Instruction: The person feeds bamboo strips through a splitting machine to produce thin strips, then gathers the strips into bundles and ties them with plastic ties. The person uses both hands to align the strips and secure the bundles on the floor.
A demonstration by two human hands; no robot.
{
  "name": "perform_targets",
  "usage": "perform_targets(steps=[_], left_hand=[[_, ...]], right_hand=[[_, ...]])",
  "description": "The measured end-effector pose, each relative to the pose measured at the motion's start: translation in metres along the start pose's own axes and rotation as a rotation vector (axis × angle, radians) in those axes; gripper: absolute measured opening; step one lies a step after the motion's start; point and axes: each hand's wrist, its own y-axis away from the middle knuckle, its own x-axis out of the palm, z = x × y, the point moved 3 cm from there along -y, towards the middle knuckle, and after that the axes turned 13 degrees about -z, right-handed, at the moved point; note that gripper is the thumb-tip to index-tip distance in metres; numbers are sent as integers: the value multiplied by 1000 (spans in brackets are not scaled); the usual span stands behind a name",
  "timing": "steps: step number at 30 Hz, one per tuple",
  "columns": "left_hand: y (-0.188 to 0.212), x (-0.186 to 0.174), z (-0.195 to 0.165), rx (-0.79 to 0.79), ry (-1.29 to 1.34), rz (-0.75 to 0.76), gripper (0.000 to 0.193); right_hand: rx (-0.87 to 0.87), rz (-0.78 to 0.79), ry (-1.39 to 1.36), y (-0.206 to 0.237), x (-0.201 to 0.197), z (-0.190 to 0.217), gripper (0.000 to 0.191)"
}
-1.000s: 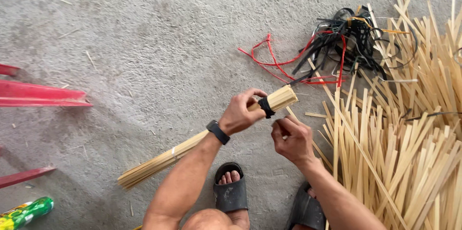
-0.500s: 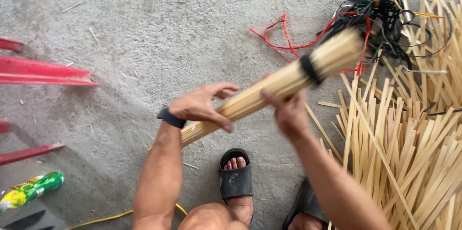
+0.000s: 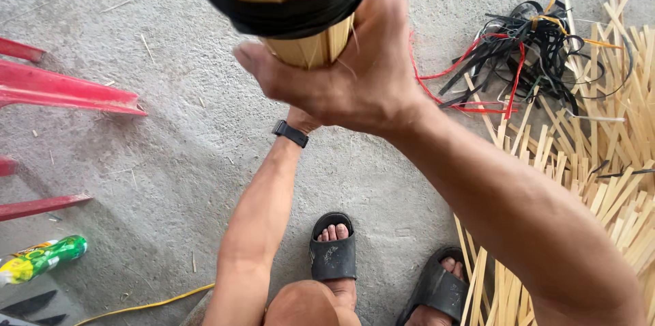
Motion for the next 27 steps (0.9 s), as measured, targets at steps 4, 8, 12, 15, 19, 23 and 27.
perform_targets(steps=[4, 8, 12, 15, 19, 23, 27], left_hand=[[2, -1, -1, -182, 131, -32, 48], [-1, 3, 2, -115, -126, -26, 33], [-8, 4, 9, -177, -10, -73, 40], [-10, 2, 8, -146, -42, -72, 36], [-6, 2, 10, -309, -85, 26, 22], [-5, 2, 10, -398, -84, 68, 24], [-11, -3, 2, -285, -66, -3, 26]], right_hand=[[-24, -50, 60, -1, 0, -2, 21], [168, -87, -27, -16, -3, 3, 20], [60, -122, 99, -24, 6, 12, 20], [-49, -171, 180, -21, 13, 5, 18], [13, -122, 105, -14, 10, -16, 14], [97, -127, 61, -9, 8, -22, 15], [20, -177, 100, -7, 18, -17, 22]])
